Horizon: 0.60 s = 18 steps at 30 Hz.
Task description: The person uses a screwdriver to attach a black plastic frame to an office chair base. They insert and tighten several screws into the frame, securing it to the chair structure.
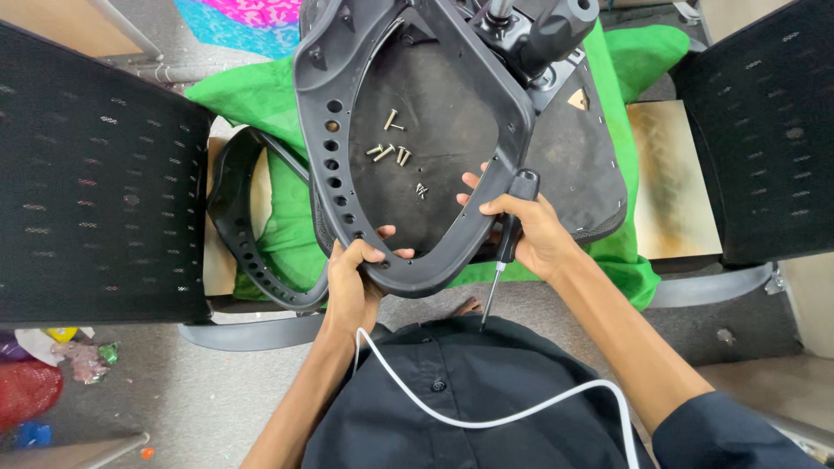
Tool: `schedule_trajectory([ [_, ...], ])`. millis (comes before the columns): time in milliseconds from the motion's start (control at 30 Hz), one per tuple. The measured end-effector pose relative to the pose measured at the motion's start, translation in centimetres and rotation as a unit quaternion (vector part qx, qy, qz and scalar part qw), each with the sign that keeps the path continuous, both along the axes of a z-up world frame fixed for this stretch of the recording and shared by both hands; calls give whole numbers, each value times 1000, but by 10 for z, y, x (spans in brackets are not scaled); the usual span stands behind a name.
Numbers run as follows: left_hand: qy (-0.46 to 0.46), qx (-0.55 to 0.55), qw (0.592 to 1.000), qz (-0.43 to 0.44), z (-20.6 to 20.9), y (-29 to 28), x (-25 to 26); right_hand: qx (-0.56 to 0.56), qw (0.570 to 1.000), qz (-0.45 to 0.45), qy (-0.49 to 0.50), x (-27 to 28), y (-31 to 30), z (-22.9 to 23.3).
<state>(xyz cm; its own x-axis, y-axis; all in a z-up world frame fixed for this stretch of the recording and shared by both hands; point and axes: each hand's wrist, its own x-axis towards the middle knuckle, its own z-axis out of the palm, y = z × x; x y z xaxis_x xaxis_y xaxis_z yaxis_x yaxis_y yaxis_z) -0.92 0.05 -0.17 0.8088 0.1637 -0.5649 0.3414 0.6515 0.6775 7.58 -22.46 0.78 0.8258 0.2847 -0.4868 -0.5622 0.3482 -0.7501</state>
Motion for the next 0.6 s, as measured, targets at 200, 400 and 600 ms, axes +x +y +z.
schedule_trajectory([
  [200,-10,-14,1000,-8,-7,6,-1,-4,999,-46,-25,-5,4,-10],
  [400,-10,-21,1000,-17,-8,8,-2,-23,997,-63,-42,-12,2,-16],
  [600,-27,-10,1000,-7,-5,0,-2,-21,997,-65,-32,-10,0,-18],
])
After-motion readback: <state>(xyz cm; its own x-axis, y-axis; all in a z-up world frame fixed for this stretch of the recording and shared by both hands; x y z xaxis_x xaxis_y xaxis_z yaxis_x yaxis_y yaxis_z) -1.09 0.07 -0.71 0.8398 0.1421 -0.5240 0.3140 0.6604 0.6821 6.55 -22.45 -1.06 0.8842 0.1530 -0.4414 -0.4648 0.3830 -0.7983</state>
